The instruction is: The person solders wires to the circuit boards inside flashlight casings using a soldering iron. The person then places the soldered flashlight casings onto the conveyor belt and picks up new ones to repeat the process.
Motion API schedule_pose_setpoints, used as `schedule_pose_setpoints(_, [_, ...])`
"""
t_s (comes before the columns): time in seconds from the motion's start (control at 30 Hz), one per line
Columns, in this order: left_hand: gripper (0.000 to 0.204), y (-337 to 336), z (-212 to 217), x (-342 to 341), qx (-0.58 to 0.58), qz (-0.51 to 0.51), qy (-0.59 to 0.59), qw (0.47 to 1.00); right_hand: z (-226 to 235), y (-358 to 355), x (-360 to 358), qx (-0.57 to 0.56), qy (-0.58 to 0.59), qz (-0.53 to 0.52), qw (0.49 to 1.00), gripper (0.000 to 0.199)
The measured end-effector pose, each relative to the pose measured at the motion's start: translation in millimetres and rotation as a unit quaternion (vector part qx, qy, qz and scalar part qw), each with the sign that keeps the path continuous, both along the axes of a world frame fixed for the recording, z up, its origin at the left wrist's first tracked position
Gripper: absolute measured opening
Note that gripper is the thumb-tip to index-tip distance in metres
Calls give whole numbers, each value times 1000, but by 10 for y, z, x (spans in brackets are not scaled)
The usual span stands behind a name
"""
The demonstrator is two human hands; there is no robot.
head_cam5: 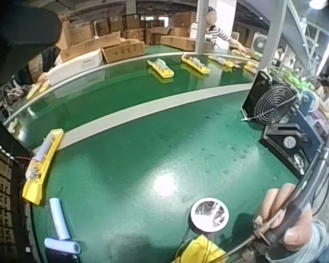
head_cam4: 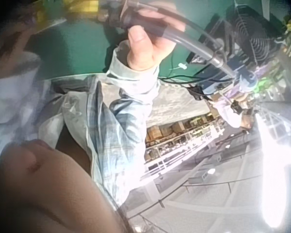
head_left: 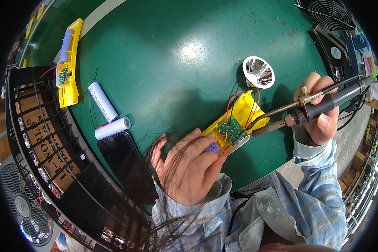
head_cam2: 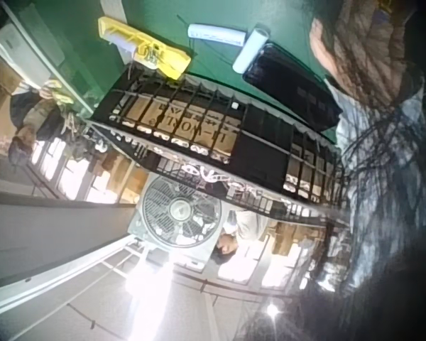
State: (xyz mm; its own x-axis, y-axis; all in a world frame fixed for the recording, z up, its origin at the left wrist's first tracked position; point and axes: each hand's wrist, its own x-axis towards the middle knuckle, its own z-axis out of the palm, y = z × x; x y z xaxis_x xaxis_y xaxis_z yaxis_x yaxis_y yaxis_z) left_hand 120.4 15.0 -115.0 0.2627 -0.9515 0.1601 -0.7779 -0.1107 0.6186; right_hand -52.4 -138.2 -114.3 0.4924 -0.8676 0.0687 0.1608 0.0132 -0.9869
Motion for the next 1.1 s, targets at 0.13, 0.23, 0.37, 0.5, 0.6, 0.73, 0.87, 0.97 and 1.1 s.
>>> schedule_pose_setpoints(0.13, [16,2,-18,13,-14,-10,7,1000,-5,7,1,3,6,5,1000,37])
schedule_pose_setpoints(0.23, [21,-2,-38,-1,-34,-9,47,998,-1,20,10,5,10,5,1000,37])
schedule_pose_setpoints(0.37, [24,-4,-41,22,-39,-31,35,998,-39,-19,-19,-50,-8,46,998,34])
schedule_pose_setpoints(0.5, [23,-8,-40,14,-42,-21,50,998,-39,-13,-3,-46,-8,38,998,34])
schedule_pose_setpoints(0.6, [22,-6,-24,15,-37,-19,33,999,-41,-23,-12,-49,-8,42,998,34])
schedule_pose_setpoints(0.73, [21,-16,-33,-4,-32,-5,49,998,-46,-18,-13,-58,-3,33,998,34])
schedule_pose_setpoints(0.87, [21,0,-19,-13,-22,8,46,999,-29,-19,-5,-56,0,37,998,34])
schedule_pose_setpoints(0.97, [20,0,-27,-10,-23,4,29,999,-36,-19,-16,-57,-3,36,998,33])
schedule_pose_setpoints(1.1, [19,1,-25,-5,-13,5,17,1000,-51,-24,-26,-63,-9,35,997,33])
